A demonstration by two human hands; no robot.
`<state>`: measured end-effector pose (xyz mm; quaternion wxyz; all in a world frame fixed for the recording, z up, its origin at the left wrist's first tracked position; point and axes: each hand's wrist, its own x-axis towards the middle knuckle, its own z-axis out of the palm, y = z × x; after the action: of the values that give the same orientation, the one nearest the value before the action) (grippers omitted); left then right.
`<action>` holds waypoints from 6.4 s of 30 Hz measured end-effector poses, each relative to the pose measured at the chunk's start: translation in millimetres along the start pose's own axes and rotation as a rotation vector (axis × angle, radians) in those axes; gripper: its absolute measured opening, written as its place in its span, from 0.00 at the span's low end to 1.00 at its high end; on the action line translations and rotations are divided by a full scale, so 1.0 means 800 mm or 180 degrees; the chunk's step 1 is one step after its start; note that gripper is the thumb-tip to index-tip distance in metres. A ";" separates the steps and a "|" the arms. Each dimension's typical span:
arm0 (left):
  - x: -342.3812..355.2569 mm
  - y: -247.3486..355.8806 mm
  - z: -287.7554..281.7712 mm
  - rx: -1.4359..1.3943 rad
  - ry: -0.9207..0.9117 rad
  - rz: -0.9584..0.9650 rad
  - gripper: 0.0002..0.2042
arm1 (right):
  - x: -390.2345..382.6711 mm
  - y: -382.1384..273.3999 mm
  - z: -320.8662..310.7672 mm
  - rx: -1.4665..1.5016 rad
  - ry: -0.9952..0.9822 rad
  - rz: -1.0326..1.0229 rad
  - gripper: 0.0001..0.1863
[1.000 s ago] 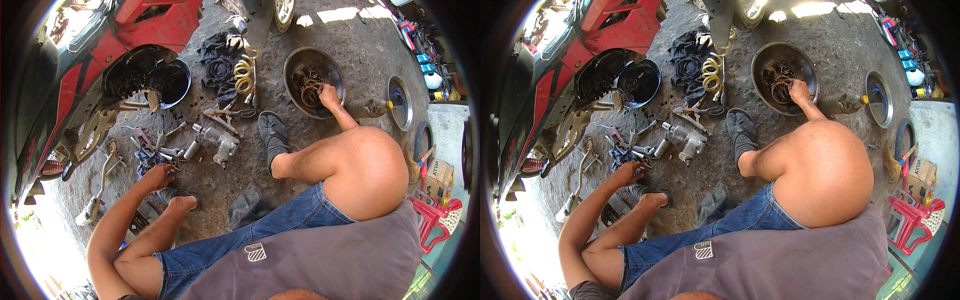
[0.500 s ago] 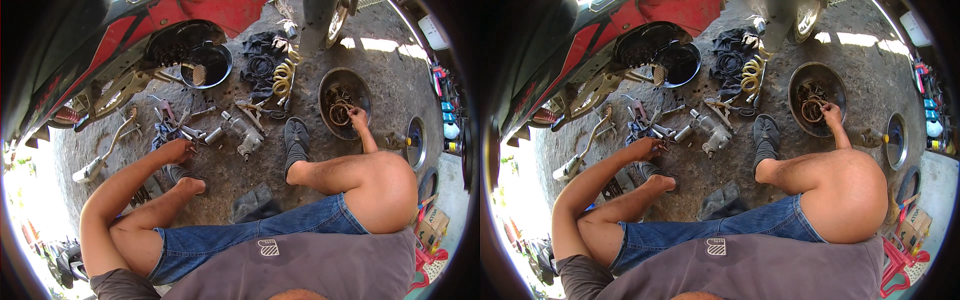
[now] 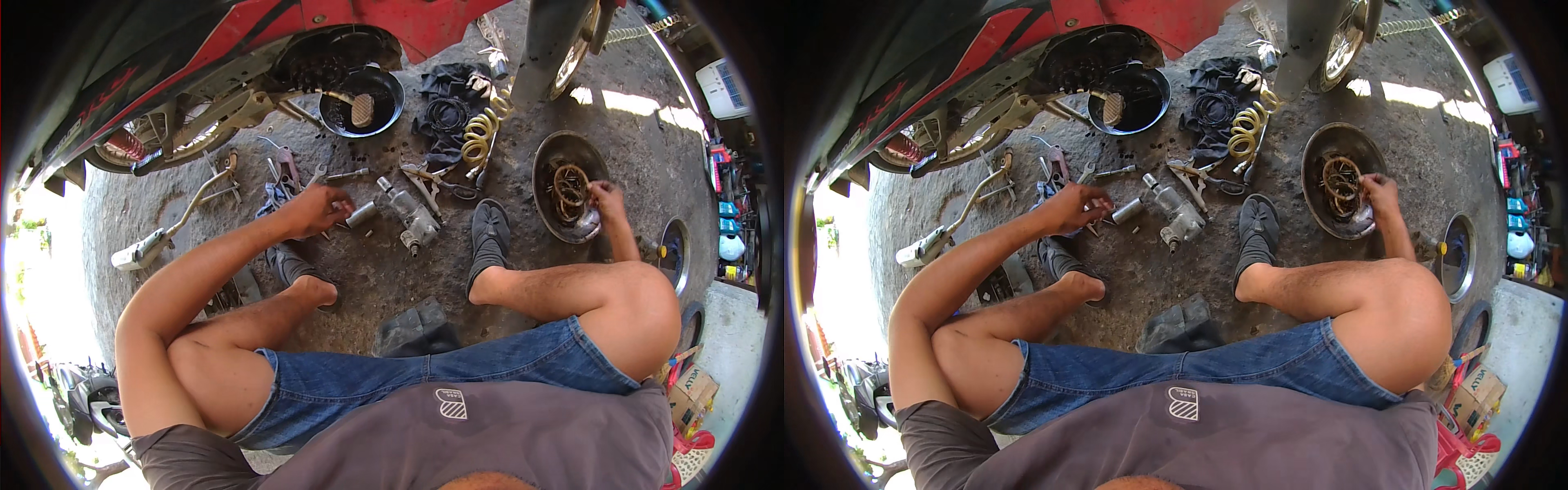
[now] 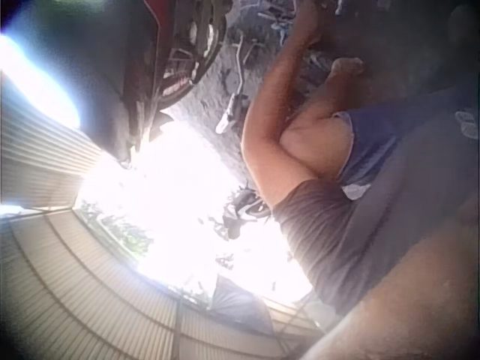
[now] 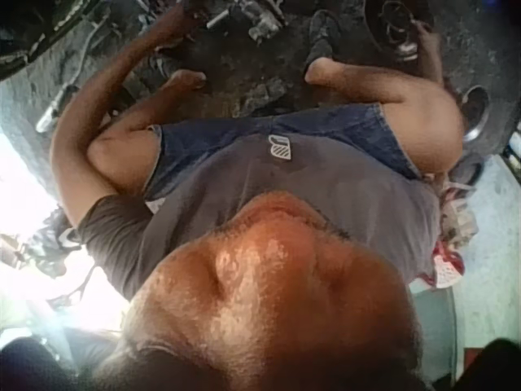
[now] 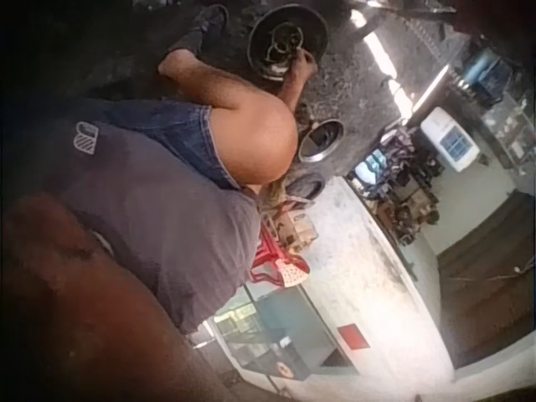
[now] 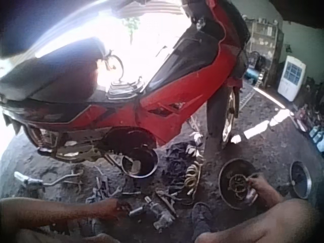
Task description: Disassembling and cleaning motorcycle engine clutch and gear components.
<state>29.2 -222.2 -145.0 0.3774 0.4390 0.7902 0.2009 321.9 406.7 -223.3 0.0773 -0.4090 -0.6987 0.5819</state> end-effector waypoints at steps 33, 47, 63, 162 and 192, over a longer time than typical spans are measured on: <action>-0.023 0.170 -0.028 -0.4413 0.0090 -0.0156 0.16 | -0.254 -0.350 0.295 -0.1036 -0.1804 -0.0932 0.07; -0.021 0.173 -0.025 -0.4225 0.0081 -0.0107 0.16 | -0.263 -0.355 0.308 -0.1879 -0.1395 -0.2421 0.06; -0.021 0.171 -0.023 -0.4094 0.0062 -0.0039 0.16 | -0.263 -0.354 0.307 -0.2219 -0.1683 -0.3251 0.06; 0.194 -0.015 -0.034 -0.5246 0.5419 0.0867 0.27 | -0.024 -0.355 0.615 -0.1056 -0.0747 -0.4561 0.09; 0.201 -0.021 -0.040 -0.5415 0.5336 0.0887 0.26 | -0.010 -0.341 0.624 -0.1268 -0.0764 -0.4478 0.15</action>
<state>-57.4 -94.8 -203.0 -0.1100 -0.1362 0.3500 0.9202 -96.1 30.1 -136.4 0.2793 0.1955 -0.8917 0.2977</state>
